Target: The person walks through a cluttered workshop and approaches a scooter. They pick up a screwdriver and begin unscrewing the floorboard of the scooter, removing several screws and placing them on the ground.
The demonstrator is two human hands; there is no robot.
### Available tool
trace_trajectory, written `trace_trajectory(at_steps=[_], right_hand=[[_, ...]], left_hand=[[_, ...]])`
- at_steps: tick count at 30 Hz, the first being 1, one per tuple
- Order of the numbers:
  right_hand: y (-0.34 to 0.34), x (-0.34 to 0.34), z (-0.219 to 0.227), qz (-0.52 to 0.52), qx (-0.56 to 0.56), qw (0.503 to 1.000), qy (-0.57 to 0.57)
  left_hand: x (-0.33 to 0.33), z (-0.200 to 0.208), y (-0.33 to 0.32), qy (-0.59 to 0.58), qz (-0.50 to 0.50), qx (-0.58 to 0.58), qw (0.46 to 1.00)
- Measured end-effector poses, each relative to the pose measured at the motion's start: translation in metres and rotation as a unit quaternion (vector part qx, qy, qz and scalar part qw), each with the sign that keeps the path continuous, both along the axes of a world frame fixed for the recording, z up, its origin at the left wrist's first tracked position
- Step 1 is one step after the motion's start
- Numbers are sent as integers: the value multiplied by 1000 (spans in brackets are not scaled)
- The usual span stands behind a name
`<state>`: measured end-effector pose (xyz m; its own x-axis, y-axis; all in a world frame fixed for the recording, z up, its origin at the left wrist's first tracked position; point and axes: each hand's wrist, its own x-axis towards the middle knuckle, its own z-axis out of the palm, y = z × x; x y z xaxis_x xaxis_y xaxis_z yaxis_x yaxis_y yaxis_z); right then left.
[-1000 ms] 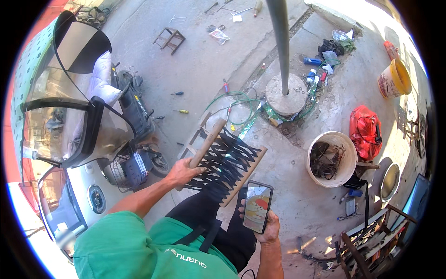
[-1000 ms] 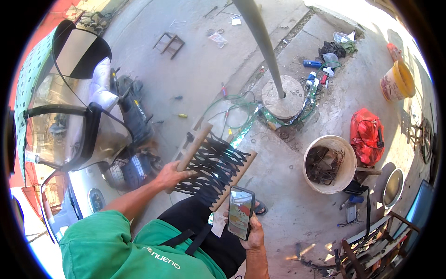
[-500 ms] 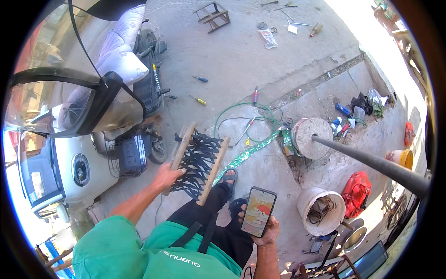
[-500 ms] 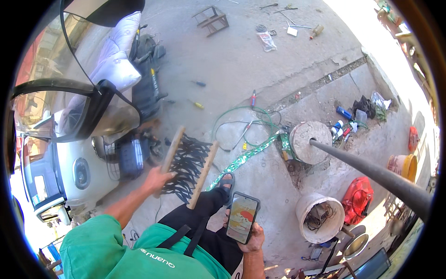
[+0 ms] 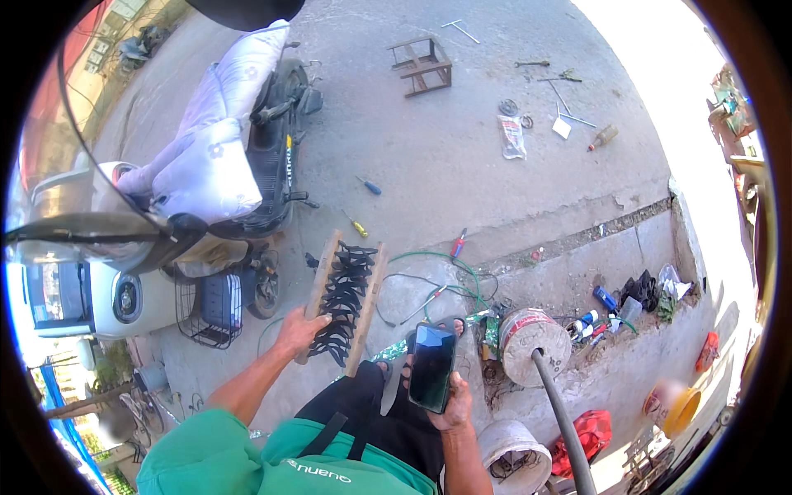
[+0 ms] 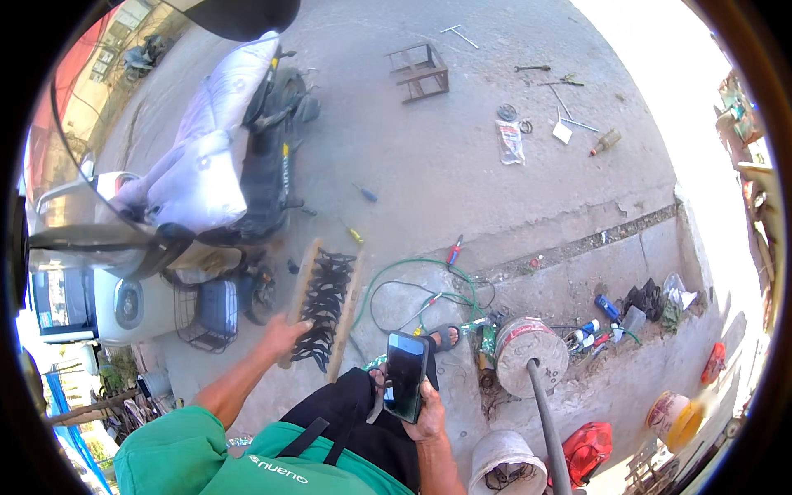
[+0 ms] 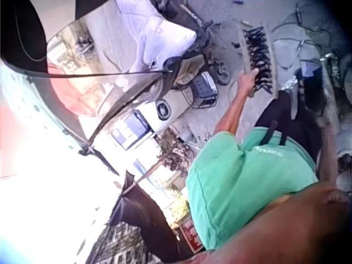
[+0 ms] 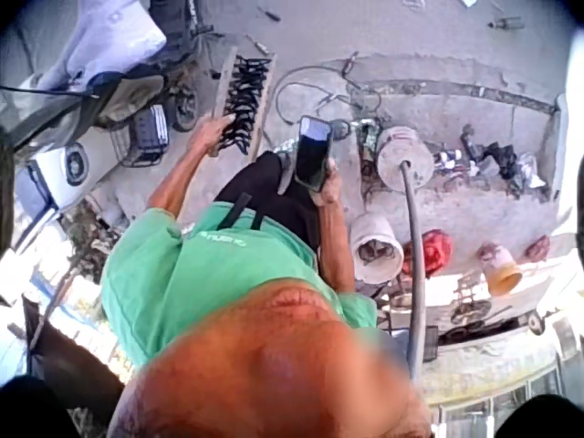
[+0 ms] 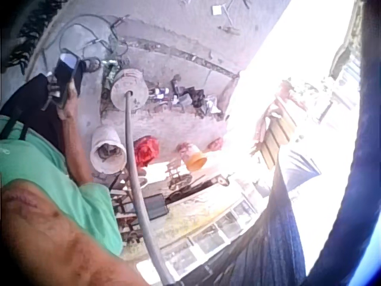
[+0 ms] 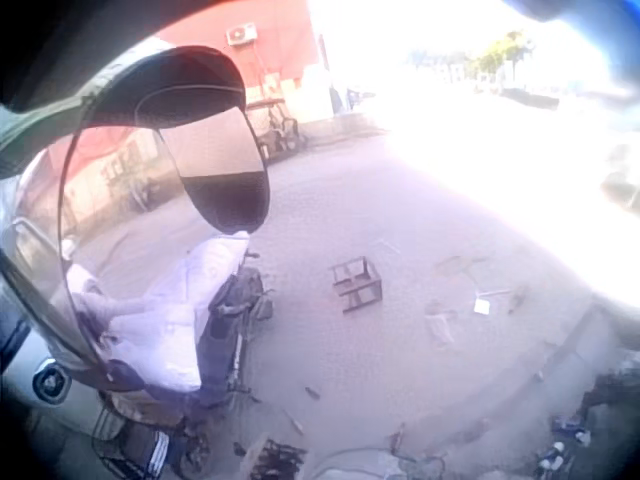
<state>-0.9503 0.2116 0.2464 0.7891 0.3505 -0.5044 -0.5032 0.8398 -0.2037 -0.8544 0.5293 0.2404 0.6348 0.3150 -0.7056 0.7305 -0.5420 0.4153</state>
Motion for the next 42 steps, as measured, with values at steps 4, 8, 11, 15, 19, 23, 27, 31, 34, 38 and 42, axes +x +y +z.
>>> trace_trajectory(at_steps=[4,8,11,15,19,23,27,31,34,38,42], right_hand=[[-40,58,-4,-13,-2,999,33],[-75,124,-8,-6,12,999,36],[-102,173,-20,-18,23,1000,12],[-125,263,-24,14,-1,1000,19],[-145,388,-41,31,-68,997,-6],[-134,498,-100,36,-66,997,32],[-129,594,-118,62,-91,994,24],[-143,686,-137,60,-135,989,31],[-167,737,-155,80,-103,991,21],[-192,810,-204,92,-68,993,-14],[-209,877,-272,142,-97,985,8]], left_hand=[[63,-1,-50,-44,-37,-36,998],[141,-22,-87,-77,-45,-23,996],[195,-44,-117,-158,21,-196,968],[289,-51,-155,-136,-6,-141,981],[384,-160,-178,-234,-34,-225,945],[503,-200,-224,-125,-3,-189,974],[591,-270,-263,-87,14,-155,984],[674,-306,-291,-66,10,-148,987],[711,-379,-302,-73,60,-260,961],[781,-391,-323,-111,62,-268,955],[831,-410,-315,-51,78,-311,946]])
